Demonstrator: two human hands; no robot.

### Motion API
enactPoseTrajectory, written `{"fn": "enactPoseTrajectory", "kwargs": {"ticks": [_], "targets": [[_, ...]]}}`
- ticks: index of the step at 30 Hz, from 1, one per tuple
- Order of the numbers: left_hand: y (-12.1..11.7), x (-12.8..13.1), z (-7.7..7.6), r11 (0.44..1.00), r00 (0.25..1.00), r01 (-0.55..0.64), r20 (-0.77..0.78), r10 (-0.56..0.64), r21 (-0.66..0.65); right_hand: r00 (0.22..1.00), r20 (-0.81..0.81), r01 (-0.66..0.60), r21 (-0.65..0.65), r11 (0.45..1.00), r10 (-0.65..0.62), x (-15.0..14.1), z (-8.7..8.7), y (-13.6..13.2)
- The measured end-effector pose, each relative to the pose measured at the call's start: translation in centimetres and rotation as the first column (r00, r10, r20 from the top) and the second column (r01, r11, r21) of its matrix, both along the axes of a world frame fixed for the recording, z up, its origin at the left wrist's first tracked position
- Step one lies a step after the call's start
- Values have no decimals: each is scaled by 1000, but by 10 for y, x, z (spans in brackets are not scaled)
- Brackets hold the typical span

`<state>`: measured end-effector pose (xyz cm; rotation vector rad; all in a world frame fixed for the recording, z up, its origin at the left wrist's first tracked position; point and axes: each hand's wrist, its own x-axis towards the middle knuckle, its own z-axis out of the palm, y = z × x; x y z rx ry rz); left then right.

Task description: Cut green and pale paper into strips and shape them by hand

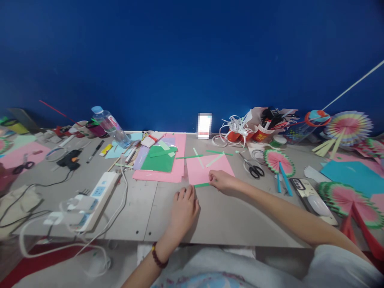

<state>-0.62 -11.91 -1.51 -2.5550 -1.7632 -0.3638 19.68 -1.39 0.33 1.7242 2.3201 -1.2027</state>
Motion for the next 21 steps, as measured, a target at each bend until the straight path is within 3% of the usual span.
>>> {"fn": "enactPoseTrajectory", "kwargs": {"ticks": [8, 12, 15, 21], "targets": [[3, 12, 14, 998, 998, -51, 22, 52, -19, 1000, 1, 21, 37, 999, -21, -1, 2, -4], [5, 36, 10, 999, 997, 50, 53, -49, -12, 999, -16, 30, 28, 999, -29, 0, -2, -3], [6, 49, 4, 998, 997, 53, 56, -52, -21, 998, -30, 47, 15, 999, -47, -1, -4, -3], [4, 48, 2, 997, 997, 73, 38, -73, -21, 995, -86, 52, -74, 996, -59, 3, 8, -3]]}}
